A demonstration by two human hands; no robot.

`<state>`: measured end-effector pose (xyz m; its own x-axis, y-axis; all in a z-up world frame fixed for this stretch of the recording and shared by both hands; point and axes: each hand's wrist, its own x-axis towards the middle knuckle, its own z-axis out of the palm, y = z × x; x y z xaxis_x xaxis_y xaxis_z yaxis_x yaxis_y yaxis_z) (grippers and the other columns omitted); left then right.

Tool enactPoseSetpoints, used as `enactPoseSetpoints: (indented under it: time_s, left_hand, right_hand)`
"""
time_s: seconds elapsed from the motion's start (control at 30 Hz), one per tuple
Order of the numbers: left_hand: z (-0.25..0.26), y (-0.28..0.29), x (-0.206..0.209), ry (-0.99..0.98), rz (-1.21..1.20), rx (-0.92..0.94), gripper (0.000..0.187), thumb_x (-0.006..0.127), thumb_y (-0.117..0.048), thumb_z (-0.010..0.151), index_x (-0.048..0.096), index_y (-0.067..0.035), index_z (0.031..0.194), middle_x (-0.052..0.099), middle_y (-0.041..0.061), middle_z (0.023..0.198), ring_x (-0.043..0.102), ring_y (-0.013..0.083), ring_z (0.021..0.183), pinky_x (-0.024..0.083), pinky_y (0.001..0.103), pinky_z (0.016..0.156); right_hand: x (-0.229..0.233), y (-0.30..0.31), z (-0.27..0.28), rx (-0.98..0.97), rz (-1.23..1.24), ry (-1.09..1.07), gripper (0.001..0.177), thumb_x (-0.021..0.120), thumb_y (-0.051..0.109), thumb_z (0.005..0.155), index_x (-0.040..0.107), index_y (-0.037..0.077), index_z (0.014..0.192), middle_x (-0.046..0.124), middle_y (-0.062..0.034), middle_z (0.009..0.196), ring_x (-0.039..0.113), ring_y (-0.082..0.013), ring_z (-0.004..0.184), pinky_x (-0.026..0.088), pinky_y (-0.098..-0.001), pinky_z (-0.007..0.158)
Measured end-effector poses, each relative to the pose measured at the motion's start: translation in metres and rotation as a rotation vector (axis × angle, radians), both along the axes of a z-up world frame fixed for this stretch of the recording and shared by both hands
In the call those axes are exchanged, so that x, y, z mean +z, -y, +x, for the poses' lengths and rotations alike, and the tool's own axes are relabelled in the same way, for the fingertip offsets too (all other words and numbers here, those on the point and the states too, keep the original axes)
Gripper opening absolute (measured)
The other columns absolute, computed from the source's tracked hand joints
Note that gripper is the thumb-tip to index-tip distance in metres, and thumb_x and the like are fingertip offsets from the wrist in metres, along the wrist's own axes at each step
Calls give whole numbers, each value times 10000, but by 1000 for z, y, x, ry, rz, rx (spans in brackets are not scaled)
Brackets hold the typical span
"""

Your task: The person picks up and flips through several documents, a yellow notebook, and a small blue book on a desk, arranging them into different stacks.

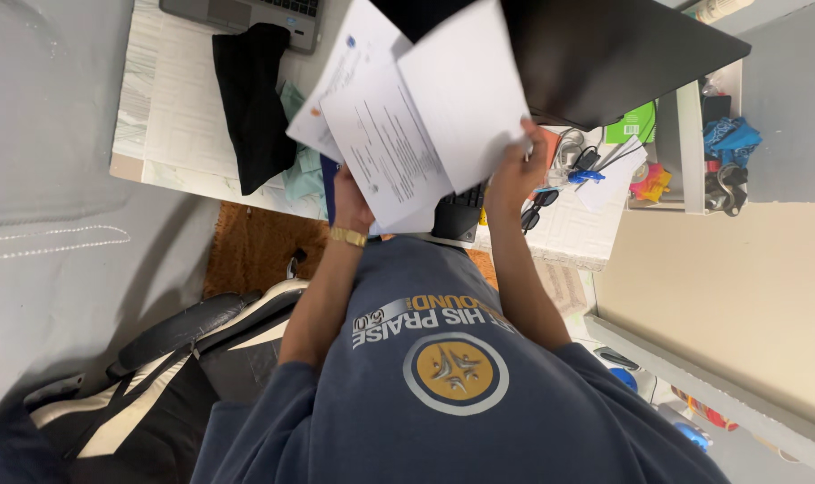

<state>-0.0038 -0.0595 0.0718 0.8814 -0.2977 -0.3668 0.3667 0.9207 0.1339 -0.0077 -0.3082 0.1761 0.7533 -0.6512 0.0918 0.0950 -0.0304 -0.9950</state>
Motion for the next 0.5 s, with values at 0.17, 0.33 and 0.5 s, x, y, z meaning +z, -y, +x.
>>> enactPoseSetpoints:
  time_s: [0.17, 0.33, 0.5]
  left_hand:
    - [-19, -3, -11, -59, -86, -72, 483, 349, -288, 1081, 525, 56, 1370, 650, 202, 1317, 703, 294, 1123, 606, 406, 930]
    - [-18, -5, -28, -94, -1, -47, 486, 352, -275, 1056, 539, 54, 1360, 680, 209, 1281, 711, 290, 1094, 612, 409, 884]
    - [-9, -18, -32, -81, 33, -22, 495, 354, -270, 1051, 530, 64, 1370, 681, 211, 1267, 722, 288, 1073, 627, 398, 869]
  right_hand:
    - [8, 12, -37, 58, -501, -423, 415, 700, 27, 903, 646, 65, 1312, 630, -159, 1236, 526, -221, 932, 448, -308, 819]
    - [41, -6, -38, 249, -376, -112, 877, 764, 3, 890, 284, 99, 1617, 439, -194, 1541, 572, -263, 1335, 544, -342, 1070]
    - [64, -16, -33, 275, -718, -498, 1155, 931, 70, 661, 216, 44, 1567, 466, -273, 1337, 642, -285, 1018, 573, -324, 793]
